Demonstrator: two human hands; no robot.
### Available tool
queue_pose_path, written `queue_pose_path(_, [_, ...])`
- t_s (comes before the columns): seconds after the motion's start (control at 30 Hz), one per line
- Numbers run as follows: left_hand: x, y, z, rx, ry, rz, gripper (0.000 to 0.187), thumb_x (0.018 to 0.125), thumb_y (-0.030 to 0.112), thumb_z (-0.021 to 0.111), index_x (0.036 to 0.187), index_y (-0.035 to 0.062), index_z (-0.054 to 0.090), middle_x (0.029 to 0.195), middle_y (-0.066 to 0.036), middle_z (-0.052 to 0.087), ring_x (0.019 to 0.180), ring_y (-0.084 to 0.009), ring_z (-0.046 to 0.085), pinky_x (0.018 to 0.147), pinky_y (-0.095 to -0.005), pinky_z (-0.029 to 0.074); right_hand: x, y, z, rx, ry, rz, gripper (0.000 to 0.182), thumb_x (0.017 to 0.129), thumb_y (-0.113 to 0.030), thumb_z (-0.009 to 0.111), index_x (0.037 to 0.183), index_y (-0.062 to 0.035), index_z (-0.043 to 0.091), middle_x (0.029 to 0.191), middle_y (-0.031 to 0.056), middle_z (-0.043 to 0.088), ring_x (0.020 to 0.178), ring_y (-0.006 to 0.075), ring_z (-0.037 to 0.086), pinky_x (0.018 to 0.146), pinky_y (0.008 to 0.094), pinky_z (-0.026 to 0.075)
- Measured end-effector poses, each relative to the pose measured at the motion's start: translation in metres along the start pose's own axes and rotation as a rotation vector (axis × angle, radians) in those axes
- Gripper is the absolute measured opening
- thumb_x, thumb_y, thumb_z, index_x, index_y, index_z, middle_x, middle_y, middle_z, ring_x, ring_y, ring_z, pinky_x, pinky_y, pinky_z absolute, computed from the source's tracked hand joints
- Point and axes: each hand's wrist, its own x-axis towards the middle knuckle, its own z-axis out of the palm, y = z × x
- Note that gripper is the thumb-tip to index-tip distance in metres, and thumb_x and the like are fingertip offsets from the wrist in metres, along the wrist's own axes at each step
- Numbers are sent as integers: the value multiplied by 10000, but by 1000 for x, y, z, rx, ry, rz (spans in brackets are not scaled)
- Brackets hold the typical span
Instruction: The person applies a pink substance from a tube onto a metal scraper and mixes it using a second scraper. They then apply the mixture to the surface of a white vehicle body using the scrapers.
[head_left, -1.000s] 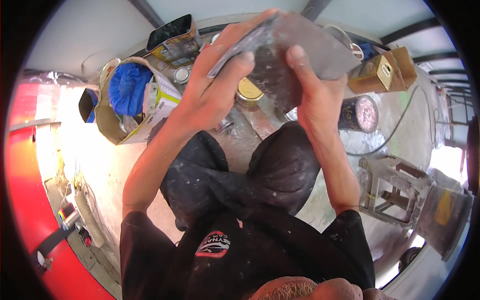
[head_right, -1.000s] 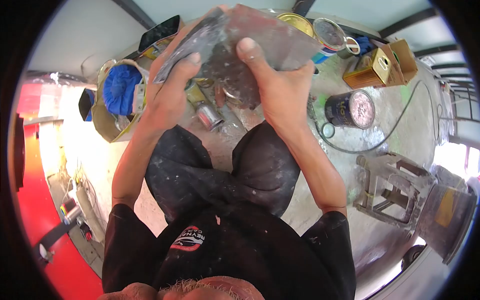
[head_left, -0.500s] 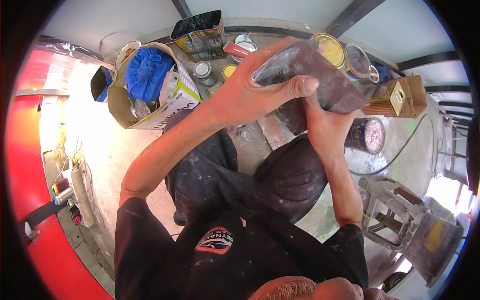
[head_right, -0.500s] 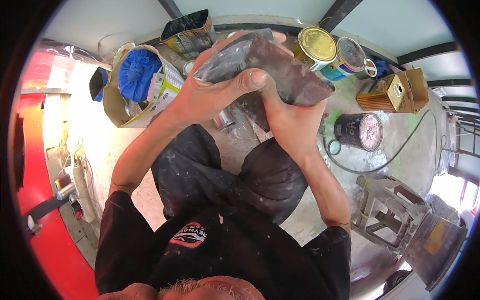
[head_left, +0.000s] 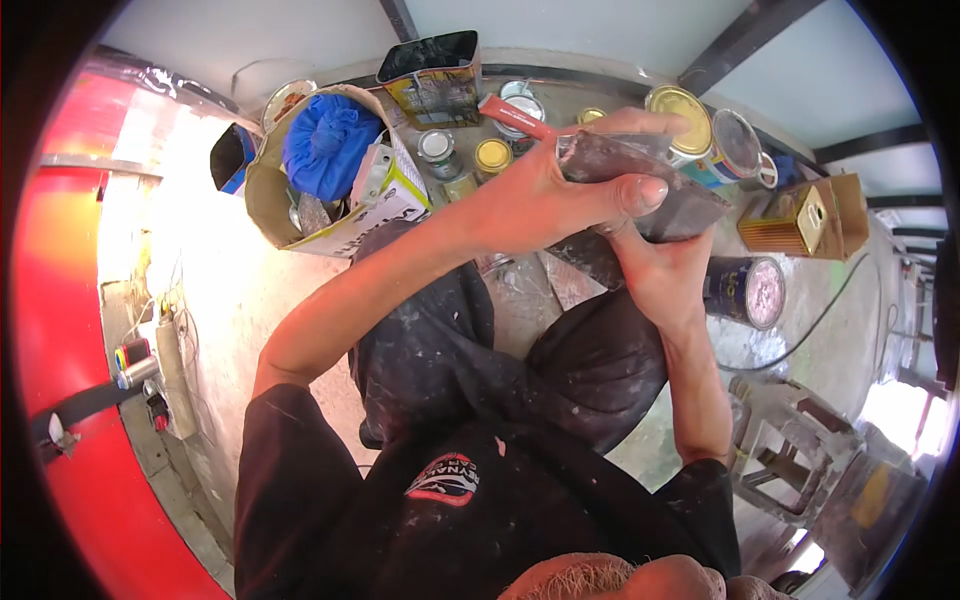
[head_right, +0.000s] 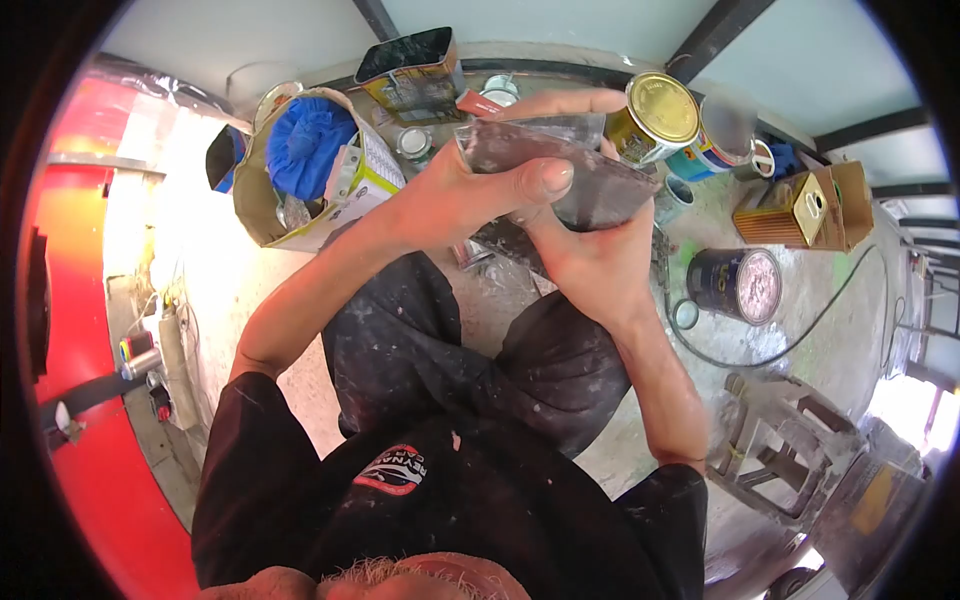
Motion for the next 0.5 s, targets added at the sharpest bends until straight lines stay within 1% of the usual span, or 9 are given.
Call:
queue_pose_path(0.03, [0, 4, -2, 36, 24, 32, 535, 1016, 340, 586, 1477, 93, 474, 1245, -71, 642, 1180, -151, 567, 1057, -345, 420, 1, -2, 2, 3, 43, -3, 367, 873, -56, 766, 1200, 17, 617, 1112, 63, 682, 994, 145, 647, 874, 307, 524])
queue_pose_path(0.1, [-2, 5, -3, 119, 71, 93, 517, 1005, 338, 603, 1444, 85, 501, 1227, -68, 644, 1169, -153, 575, 1045, -345, 429, -2, -8, 8, 6, 149, 4, 372, 887, -79, 758, 1218, 22, 622, 1135, 59, 685, 1018, 133, 642, 882, 300, 516])
queue_pose_path(0.13, [-3, 3, -3, 154, 90, 120, 507, 1000, 338, 612, 1427, 81, 515, 1218, -67, 645, 1164, -154, 579, 1040, -346, 434, -4, -10, 10, -16, 141, -17, 366, 892, -76, 751, 1221, 25, 625, 1130, 59, 688, 1012, 129, 642, 881, 297, 515])
queue_pose_path(0.23, [-7, -9, -5, 163, 109, 73, 439, 985, 407, 635, 1281, 83, 615, 1155, -53, 649, 1141, -139, 558, 1049, -348, 417, -7, -9, 12, -100, 101, -59, 337, 907, -69, 733, 1215, 31, 639, 1106, 59, 697, 993, 120, 642, 876, 291, 513])
queue_pose_path(0.3, [-11, -17, -10, 206, 109, 5, 448, 986, 449, 614, 1225, 70, 629, 1092, -43, 663, 1092, -140, 577, 1011, -355, 436, -7, -2, 8, -175, 63, -61, 301, 915, -64, 722, 1193, 29, 658, 1083, 56, 705, 979, 115, 642, 870, 289, 512])
queue_pose_path(0.33, [-13, -18, -11, 226, 108, -31, 459, 987, 470, 603, 1198, 63, 636, 1060, -38, 670, 1068, -140, 587, 992, -359, 446, -7, -3, 9, -159, 55, -56, 290, 913, -65, 724, 1181, 30, 664, 1068, 55, 708, 969, 112, 643, 861, 285, 513])
queue_pose_path(0.43, [-18, -12, -12, 201, 43, -216, 531, 968, 540, 597, 1184, 57, 645, 965, -38, 681, 969, -149, 611, 898, -347, 478, -4, -10, 12, -131, 23, -37, 269, 909, -61, 728, 1155, 34, 676, 1034, 52, 716, 943, 105, 646, 836, 278, 516])
queue_pose_path(0.5, [-16, -15, -14, 180, 25, -183, 549, 955, 549, 611, 1161, 42, 649, 905, -44, 676, 899, -144, 610, 833, -336, 484, -6, -9, 8, -137, -4, -4, 266, 904, -50, 728, 1150, 40, 677, 1027, 52, 716, 930, 107, 650, 820, 274, 519])
